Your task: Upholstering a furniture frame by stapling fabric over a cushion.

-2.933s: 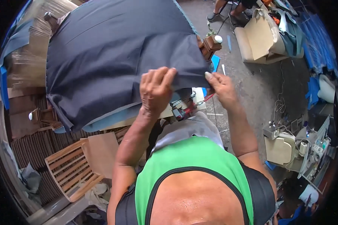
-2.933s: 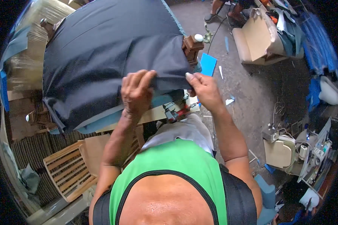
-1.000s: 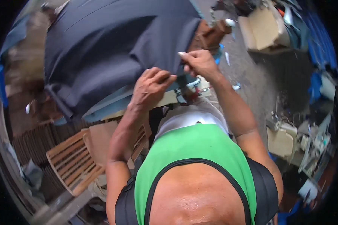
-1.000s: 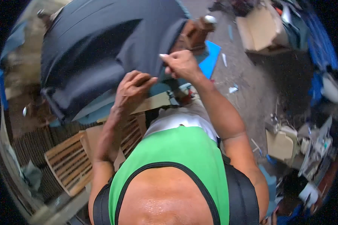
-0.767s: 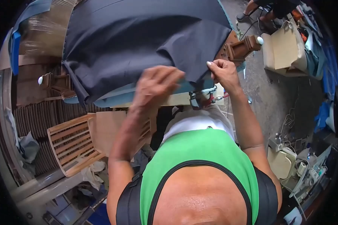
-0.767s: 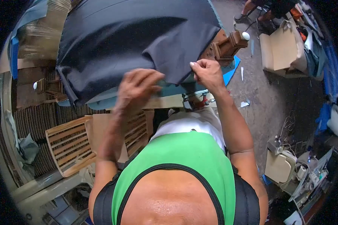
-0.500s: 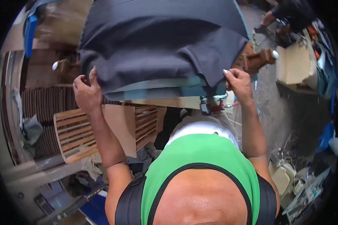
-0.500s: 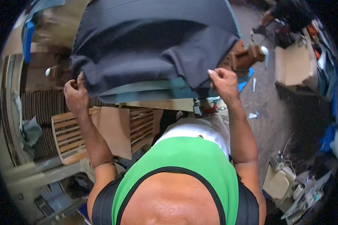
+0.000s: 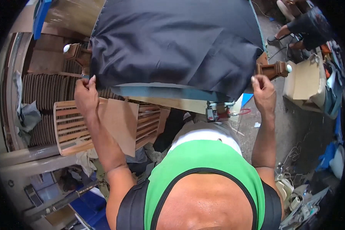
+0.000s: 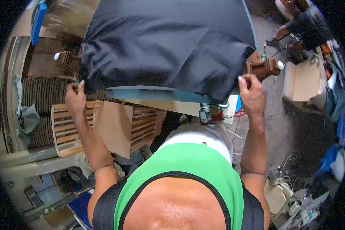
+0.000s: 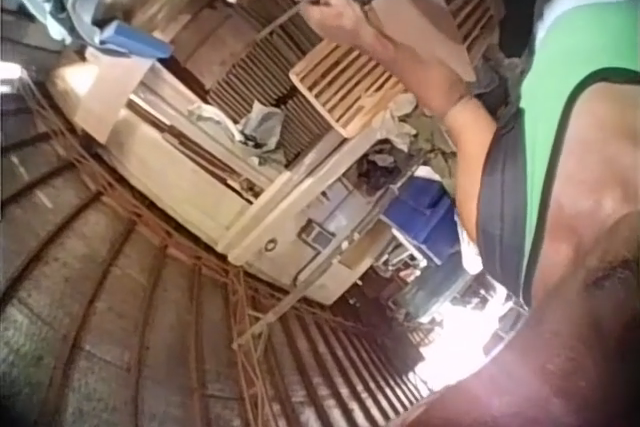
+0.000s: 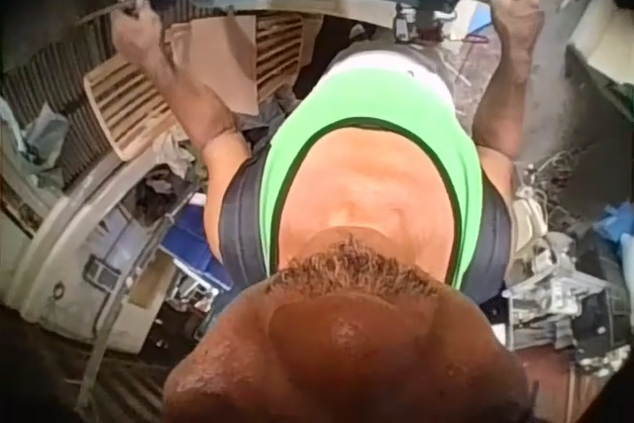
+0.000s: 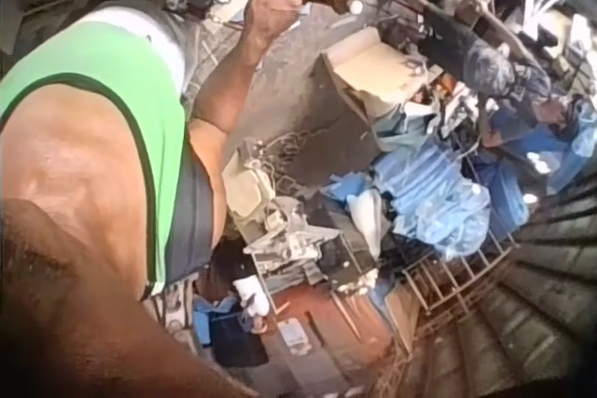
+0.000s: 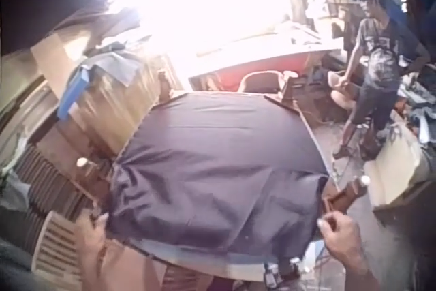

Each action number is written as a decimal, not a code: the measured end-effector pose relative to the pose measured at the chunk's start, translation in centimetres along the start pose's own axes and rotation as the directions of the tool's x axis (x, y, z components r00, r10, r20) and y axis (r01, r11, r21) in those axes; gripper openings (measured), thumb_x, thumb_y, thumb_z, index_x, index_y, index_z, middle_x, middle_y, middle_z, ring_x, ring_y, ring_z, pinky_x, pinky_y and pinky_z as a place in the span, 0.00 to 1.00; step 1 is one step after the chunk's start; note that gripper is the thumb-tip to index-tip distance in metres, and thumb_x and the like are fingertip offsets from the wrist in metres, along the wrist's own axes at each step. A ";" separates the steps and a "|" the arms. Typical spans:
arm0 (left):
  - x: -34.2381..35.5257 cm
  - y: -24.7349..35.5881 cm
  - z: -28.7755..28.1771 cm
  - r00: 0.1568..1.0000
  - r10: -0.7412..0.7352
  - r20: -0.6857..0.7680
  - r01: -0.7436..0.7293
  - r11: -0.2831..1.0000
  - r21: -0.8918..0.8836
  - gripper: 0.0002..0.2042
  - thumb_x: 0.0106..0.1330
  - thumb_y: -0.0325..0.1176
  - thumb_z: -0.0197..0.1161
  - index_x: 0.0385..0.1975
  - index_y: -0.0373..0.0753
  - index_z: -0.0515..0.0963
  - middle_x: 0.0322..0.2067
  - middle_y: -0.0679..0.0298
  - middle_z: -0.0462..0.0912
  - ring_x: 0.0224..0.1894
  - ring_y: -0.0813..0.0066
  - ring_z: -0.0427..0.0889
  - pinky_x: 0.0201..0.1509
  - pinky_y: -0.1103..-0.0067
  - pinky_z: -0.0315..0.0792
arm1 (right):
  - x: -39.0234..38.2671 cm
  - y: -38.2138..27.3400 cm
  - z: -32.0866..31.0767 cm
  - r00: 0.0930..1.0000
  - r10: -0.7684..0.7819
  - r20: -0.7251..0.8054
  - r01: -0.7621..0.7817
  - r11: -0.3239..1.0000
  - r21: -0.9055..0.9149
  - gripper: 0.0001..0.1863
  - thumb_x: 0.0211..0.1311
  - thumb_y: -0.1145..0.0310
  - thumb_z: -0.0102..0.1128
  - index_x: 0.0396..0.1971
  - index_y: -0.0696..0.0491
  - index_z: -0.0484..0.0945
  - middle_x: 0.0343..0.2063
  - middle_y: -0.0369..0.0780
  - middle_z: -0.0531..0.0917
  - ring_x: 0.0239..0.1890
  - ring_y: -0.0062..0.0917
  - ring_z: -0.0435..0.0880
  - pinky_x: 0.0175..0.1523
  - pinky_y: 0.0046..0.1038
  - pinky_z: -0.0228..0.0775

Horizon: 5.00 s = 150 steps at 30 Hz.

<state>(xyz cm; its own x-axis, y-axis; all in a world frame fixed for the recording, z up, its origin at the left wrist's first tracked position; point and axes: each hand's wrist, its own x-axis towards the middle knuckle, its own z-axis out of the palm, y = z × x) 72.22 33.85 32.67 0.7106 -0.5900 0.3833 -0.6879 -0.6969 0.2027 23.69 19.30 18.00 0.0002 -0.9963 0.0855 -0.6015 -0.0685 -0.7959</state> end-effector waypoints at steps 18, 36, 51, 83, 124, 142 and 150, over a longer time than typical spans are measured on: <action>-0.8 3.4 5.8 0.378 0.922 0.085 -0.917 0.385 -0.107 0.18 0.74 0.39 0.55 0.59 0.38 0.75 0.63 0.58 0.74 0.68 0.61 0.69 0.73 0.65 0.59 | -0.1 -4.8 10.2 0.750 -0.584 0.312 0.661 0.640 -0.392 0.33 0.74 0.45 0.42 0.70 0.51 0.63 0.72 0.45 0.60 0.75 0.40 0.56 0.75 0.50 0.47; 5.5 5.0 2.6 0.354 0.719 0.598 -0.449 0.692 -0.566 0.19 0.56 0.31 0.75 0.49 0.40 0.84 0.49 0.65 0.81 0.50 0.68 0.81 0.57 0.73 0.74 | 0.3 -3.9 7.5 0.869 -0.386 0.310 0.344 0.921 0.184 0.20 0.60 0.62 0.71 0.51 0.52 0.84 0.53 0.41 0.82 0.56 0.31 0.80 0.61 0.30 0.72; 6.4 3.7 5.5 0.381 0.789 0.482 -0.370 0.607 -0.703 0.09 0.62 0.25 0.69 0.41 0.37 0.86 0.34 0.66 0.81 0.38 0.75 0.79 0.46 0.80 0.72 | 1.3 -3.5 8.5 0.807 -0.579 0.116 0.562 0.813 0.149 0.06 0.62 0.71 0.66 0.37 0.55 0.83 0.35 0.43 0.85 0.35 0.39 0.87 0.41 0.34 0.80; -4.4 12.2 8.6 0.066 0.986 -0.153 -0.998 0.066 -0.006 0.23 0.60 0.34 0.67 0.57 0.37 0.75 0.53 0.58 0.77 0.54 0.66 0.77 0.57 0.71 0.72 | 0.2 -4.2 9.0 0.597 -0.801 -0.040 0.758 0.580 -0.298 0.07 0.48 0.71 0.60 0.30 0.51 0.76 0.34 0.38 0.79 0.40 0.36 0.79 0.44 0.37 0.74; -5.5 11.2 8.8 0.050 0.993 -0.111 -0.999 0.050 -0.006 0.11 0.56 0.28 0.63 0.40 0.36 0.81 0.37 0.64 0.80 0.43 0.68 0.79 0.51 0.72 0.75 | -1.3 -11.2 14.0 0.517 -0.856 0.014 0.805 0.480 -0.347 0.16 0.57 0.65 0.64 0.45 0.49 0.82 0.40 0.36 0.81 0.48 0.30 0.78 0.53 0.38 0.72; -6.2 11.2 8.2 0.117 0.992 -0.052 -0.981 0.107 -0.160 0.16 0.58 0.27 0.64 0.47 0.38 0.80 0.44 0.62 0.81 0.48 0.65 0.80 0.55 0.69 0.75 | -1.6 -11.0 14.4 0.522 -0.853 0.011 0.811 0.492 -0.316 0.11 0.59 0.64 0.63 0.41 0.49 0.82 0.35 0.37 0.80 0.43 0.31 0.78 0.49 0.36 0.73; -6.4 11.2 8.6 0.144 0.982 -0.124 -0.983 0.128 -0.129 0.13 0.58 0.26 0.63 0.45 0.37 0.79 0.43 0.61 0.79 0.47 0.63 0.80 0.53 0.69 0.76 | -1.7 -11.5 14.6 0.516 -0.856 0.038 0.822 0.482 -0.303 0.11 0.59 0.65 0.61 0.40 0.49 0.82 0.35 0.36 0.80 0.43 0.32 0.79 0.46 0.37 0.74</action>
<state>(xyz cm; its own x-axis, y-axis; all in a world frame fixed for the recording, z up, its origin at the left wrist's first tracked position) 61.25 26.28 24.74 -0.5911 -0.7188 0.3659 -0.8060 0.5433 -0.2349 42.32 21.07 18.23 0.5452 -0.4570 0.7028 -0.5317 -0.8367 -0.1316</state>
